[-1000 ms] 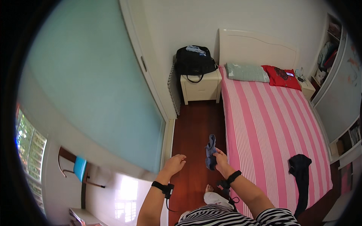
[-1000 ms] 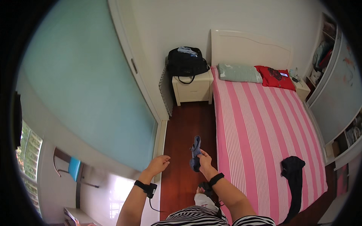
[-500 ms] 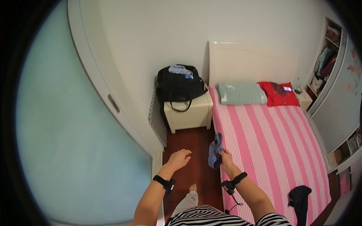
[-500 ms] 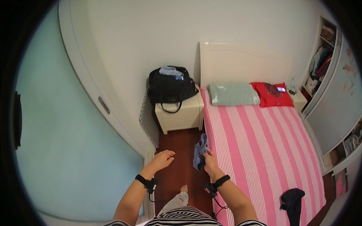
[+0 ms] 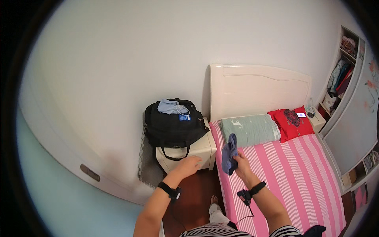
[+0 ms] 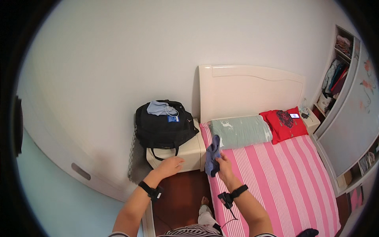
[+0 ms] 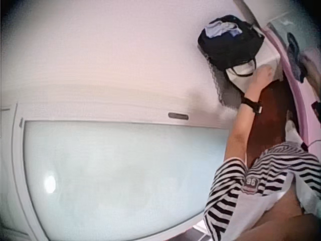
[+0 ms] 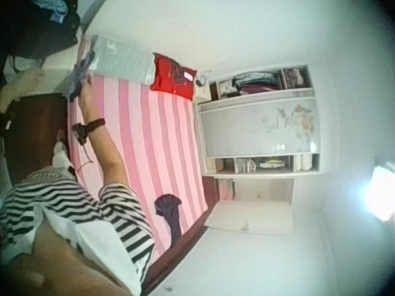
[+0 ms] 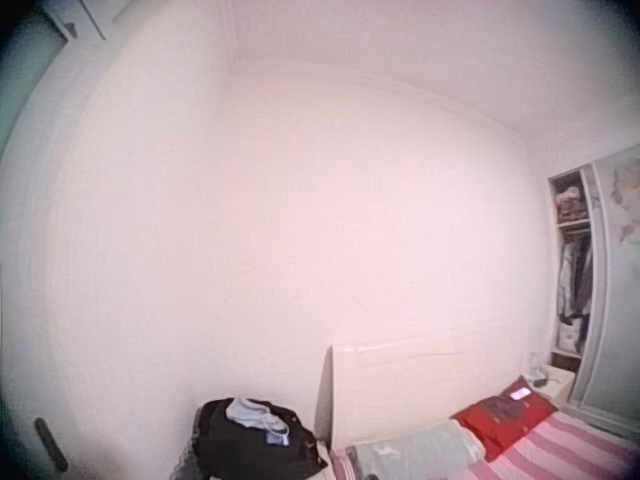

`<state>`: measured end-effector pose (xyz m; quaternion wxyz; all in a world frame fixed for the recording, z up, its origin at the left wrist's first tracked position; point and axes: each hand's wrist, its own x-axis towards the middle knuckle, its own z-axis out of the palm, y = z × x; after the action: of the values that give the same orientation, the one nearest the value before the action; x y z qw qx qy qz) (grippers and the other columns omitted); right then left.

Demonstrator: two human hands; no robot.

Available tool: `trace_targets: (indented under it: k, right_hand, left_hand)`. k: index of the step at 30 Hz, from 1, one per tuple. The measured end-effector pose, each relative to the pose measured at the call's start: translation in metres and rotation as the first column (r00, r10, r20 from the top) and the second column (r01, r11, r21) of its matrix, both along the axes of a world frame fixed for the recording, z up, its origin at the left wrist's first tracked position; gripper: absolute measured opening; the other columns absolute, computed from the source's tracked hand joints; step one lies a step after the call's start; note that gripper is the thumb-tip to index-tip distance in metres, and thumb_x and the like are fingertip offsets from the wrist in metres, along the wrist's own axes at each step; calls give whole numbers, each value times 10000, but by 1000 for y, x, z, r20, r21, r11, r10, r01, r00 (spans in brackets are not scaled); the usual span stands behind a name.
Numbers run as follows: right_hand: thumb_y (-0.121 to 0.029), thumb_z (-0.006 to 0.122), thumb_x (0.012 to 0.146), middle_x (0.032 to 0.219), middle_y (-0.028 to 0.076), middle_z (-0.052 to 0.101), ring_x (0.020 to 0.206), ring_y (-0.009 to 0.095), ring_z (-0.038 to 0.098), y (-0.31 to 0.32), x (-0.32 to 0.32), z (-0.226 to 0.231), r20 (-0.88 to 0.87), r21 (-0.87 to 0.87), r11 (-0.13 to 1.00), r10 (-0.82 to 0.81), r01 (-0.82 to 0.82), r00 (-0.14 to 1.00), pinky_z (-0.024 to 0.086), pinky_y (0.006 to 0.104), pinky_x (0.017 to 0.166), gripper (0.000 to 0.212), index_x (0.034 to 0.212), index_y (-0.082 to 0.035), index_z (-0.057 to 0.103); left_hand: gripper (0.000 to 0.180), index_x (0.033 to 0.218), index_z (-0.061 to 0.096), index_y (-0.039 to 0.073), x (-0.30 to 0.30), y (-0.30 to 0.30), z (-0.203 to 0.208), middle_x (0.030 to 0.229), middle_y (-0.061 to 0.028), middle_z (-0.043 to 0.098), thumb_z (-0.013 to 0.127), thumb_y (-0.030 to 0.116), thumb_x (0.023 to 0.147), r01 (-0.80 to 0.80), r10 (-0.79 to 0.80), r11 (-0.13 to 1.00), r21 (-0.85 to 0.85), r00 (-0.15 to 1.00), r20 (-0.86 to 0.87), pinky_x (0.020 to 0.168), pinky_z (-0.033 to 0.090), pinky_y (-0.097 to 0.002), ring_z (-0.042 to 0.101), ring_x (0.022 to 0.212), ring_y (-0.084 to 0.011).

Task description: The person wipes the surfaces and headboard of a bedside table and bed using a cloth, then opens the drawers and wipes their interior edges and contents.

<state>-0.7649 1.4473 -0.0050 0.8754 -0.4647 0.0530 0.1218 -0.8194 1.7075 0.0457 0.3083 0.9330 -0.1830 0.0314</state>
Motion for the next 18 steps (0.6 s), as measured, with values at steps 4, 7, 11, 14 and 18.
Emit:
trace_targets:
  k: [4, 7, 11, 14, 18]
  right_hand:
    - [46, 472, 847, 1029, 100, 617, 933, 217, 604, 4, 115, 13, 19, 22, 999, -32, 32, 999, 493, 349, 859, 348, 1187, -13, 519]
    - [52, 478, 833, 1031, 82, 622, 942, 198, 602, 7, 189, 30, 57, -28, 1000, -12, 14, 998, 489, 332, 861, 366, 1187, -13, 540]
    - [60, 488, 813, 1056, 62, 622, 954, 171, 592, 17, 289, 71, 184, -195, 980, -7, 44, 983, 468, 293, 857, 398, 1201, -11, 547]
    - [64, 495, 806, 1082, 70, 620, 971, 152, 584, 18, 359, 97, 330, -303, 944, -28, 134, 944, 458, 277, 860, 414, 1212, -6, 546]
    - [60, 501, 773, 1068, 120, 634, 953, 184, 607, 45, 449, 141, 642, -482, 809, 65, 336, 764, 463, 279, 861, 401, 1168, 29, 567]
  left_hand:
    - [284, 1056, 626, 15, 90, 20, 14, 997, -161, 653, 586, 179, 827, -48, 55, 996, 71, 994, -94, 809, 497, -359, 631, 926, -286]
    - [274, 1036, 631, 8, 152, 32, 36, 940, -154, 665, 617, 172, 817, -49, 54, 996, 77, 996, -68, 786, 505, -347, 641, 877, -286]
    - [260, 1023, 630, -2, 233, 37, 76, 899, -145, 672, 633, 151, 813, -88, 90, 995, 39, 995, -43, 758, 513, -340, 651, 852, -274]
    - [260, 1029, 625, -4, 298, 33, 89, 917, -144, 670, 630, 147, 819, -59, 60, 998, 37, 998, -21, 742, 516, -331, 654, 841, -269]
    - [279, 1061, 627, 16, 386, 44, 106, 970, -156, 668, 618, 171, 830, -68, 65, 997, 42, 995, 79, 761, 517, -343, 658, 865, -269]
